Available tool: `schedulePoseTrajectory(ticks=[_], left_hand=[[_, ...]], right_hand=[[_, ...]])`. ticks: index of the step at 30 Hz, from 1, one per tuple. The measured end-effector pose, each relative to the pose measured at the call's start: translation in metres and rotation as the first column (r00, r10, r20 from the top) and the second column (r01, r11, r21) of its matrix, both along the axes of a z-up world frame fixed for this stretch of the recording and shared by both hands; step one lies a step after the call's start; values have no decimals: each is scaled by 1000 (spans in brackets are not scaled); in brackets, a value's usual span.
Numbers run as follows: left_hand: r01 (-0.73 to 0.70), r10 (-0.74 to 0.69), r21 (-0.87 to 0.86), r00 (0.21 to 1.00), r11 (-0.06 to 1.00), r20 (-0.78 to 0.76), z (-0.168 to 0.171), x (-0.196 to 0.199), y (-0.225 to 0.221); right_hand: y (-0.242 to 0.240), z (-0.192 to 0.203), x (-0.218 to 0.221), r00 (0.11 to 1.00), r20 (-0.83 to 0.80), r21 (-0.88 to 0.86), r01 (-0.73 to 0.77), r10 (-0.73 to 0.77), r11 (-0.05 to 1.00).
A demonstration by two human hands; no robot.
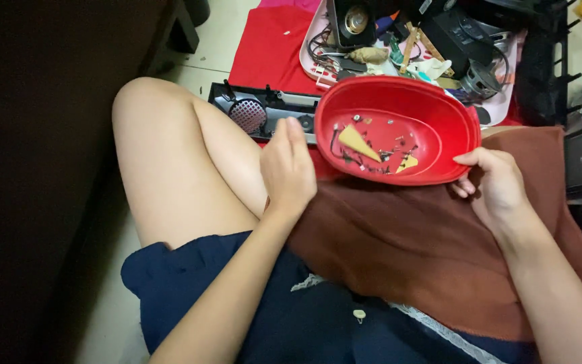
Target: Sanding or cleaning the edges of a plastic electronic housing and sorting small screws in a red bowl.
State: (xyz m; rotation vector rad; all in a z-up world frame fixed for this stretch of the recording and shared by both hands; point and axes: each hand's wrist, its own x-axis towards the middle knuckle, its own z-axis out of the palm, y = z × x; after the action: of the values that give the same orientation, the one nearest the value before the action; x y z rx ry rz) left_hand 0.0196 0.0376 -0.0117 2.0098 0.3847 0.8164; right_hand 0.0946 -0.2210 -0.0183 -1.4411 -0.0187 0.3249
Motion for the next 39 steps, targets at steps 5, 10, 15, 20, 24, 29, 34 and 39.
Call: schedulePoseTrajectory(ticks=[5,10,15,20,24,29,34,39], left_hand=[[-1,5,-141,1000,990,28,-1,4,7],[61,-70,-136,996,989,-63,2,4,5],[114,-121,-117,991,987,-57,3,3,6],[141,-142,-103,990,985,-11,6,1,5],[135,-140,-113,989,984,-41,7,2,5],[236,-229,-285,972,929,59,0,4,9],[362,-307,-348,930,865,204,7,0,7],[258,-220,-253,961,933,167,3,2,7]], right_hand=[[1,0,1,999,8,9,-34,34,999],[3,3,-2,999,33,-24,-32,33,999],[4,4,-2,999,32,-93,-21,24,995],[5,4,-2,1000,18,-72,-14,16,997],[5,5,-3,1000,16,-103,-5,7,995],[6,6,-3,1000,10,-91,-2,3,996],[6,4,-2,1000,2,-92,8,-8,996],[0,-4,1,999,4,-79,36,-35,996]])
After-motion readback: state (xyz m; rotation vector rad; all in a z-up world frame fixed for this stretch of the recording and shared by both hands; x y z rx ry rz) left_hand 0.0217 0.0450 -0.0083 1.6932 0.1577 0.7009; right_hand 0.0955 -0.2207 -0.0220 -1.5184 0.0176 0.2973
